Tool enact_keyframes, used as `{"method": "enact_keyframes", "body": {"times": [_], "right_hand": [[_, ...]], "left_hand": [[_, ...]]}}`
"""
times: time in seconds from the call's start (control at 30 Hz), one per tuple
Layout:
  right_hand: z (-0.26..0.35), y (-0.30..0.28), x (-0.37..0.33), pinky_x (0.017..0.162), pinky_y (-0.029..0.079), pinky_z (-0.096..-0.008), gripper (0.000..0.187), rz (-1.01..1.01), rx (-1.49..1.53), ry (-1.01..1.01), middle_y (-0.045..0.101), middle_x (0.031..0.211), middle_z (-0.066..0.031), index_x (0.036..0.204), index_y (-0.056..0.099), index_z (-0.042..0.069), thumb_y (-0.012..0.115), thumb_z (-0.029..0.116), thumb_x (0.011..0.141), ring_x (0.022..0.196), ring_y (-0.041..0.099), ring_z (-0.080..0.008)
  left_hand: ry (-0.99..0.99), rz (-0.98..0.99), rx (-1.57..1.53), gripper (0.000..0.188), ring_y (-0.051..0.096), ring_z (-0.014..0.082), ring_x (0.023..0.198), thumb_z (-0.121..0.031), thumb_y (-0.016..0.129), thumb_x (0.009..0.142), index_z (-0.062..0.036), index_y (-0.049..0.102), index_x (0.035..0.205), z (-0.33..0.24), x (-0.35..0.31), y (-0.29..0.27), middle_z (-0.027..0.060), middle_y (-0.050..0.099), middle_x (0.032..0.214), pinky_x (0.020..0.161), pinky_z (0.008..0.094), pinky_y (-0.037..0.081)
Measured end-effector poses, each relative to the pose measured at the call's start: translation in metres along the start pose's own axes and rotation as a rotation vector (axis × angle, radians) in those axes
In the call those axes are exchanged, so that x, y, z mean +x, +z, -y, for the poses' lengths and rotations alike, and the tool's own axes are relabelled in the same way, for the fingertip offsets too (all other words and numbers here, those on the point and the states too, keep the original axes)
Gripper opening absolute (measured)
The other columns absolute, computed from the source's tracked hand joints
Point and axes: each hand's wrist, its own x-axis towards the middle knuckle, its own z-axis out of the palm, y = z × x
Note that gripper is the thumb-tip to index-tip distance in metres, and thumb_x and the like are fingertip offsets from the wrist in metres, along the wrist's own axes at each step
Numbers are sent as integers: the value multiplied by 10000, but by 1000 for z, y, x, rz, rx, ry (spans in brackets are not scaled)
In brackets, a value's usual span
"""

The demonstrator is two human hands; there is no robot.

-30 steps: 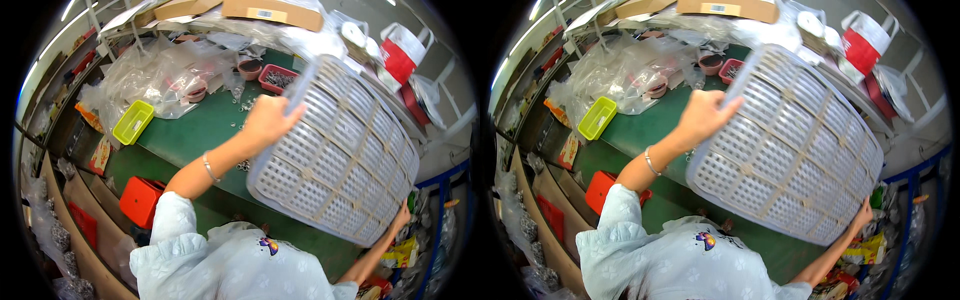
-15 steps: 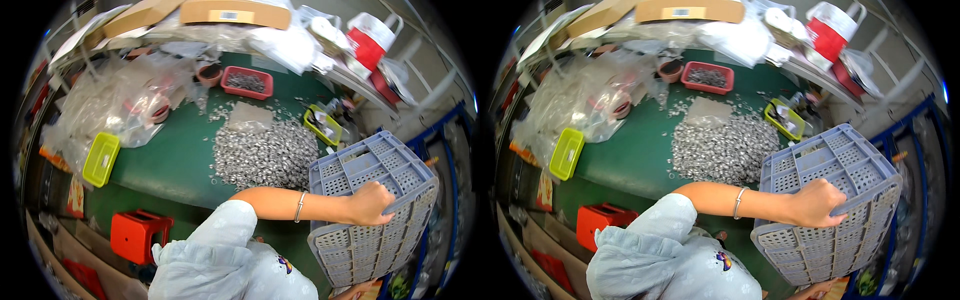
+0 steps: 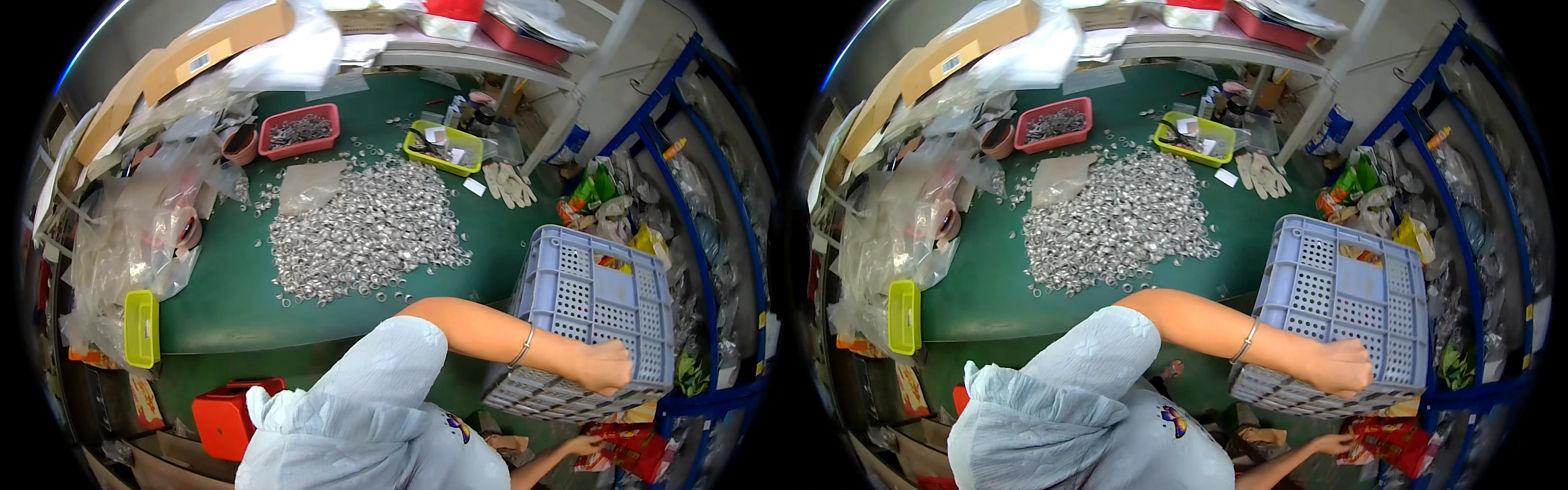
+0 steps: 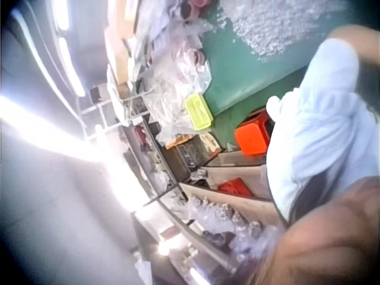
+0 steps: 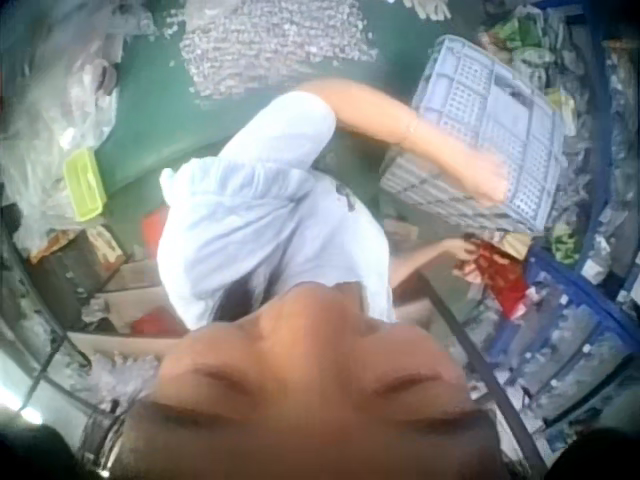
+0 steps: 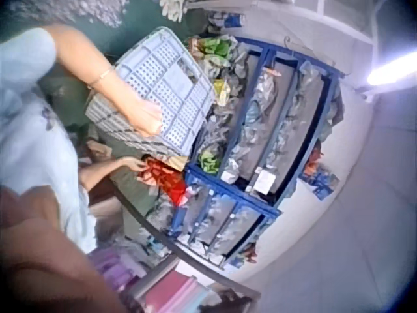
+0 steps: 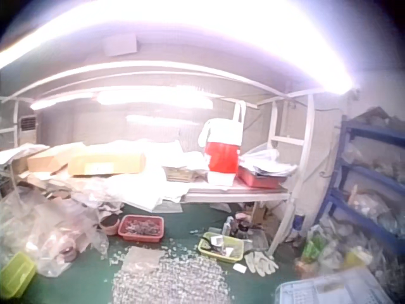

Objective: The person empties a crate of small metal components onto a table, retrieves a plastic bag, and then picks up several of the components by hand and places them into the bag.

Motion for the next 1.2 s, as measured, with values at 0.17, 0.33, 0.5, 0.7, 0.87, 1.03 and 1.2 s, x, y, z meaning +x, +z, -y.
{"method": "enact_keyframes", "body": {"times": [0.17,0.33,0.5,0.7,0.87,1.03,1.2], "right_hand": [[152,-38,78,829,437,-344,367,197,182,-282,543,1157,-158,1204,494,1,462,233,921,1020,539,-245],[176,49,78,931,344,-354,357,971,199,-504,498,1205,-166,1206,457,-21,466,172,907,1115,466,-272],[110,142,33,997,286,-413,497,1359,-247,-596,375,1308,-208,1277,378,6,481,301,890,1213,349,-344],[57,181,-1,1040,207,-438,705,1484,-557,-472,259,1393,-189,1361,237,44,448,490,857,1285,245,-338],[40,193,2,1030,186,-485,727,1520,-548,-463,342,1344,-199,1334,308,46,449,548,827,1242,316,-344],[36,214,19,865,397,-426,680,1680,-506,-288,522,1138,-249,1137,514,-52,618,490,740,1001,537,-344],[43,200,10,678,455,-391,546,1681,-417,-387,603,793,-198,867,600,-90,726,399,660,735,586,-283]], "left_hand": [[105,302,-74,197,560,331,511,-210,601,544,-17,568,523,20,3,78,150,544,522,444,411,415],[112,506,-192,223,575,335,549,-235,599,546,-15,574,515,34,-24,165,153,569,563,468,424,431],[138,490,-275,206,567,297,497,-253,591,487,-49,567,471,30,-55,206,120,561,514,430,405,416],[210,426,-266,213,570,279,489,-279,591,499,-66,594,486,31,-83,233,103,578,520,424,397,416],[265,512,-304,255,573,289,499,-298,597,524,-46,629,523,19,-104,240,124,593,539,447,412,431],[276,511,-218,251,582,284,530,-313,608,527,-66,647,548,20,-127,253,101,613,575,473,405,428],[318,569,-166,197,575,225,638,-291,642,636,-94,656,626,8,-171,243,50,612,655,692,450,352]]}}
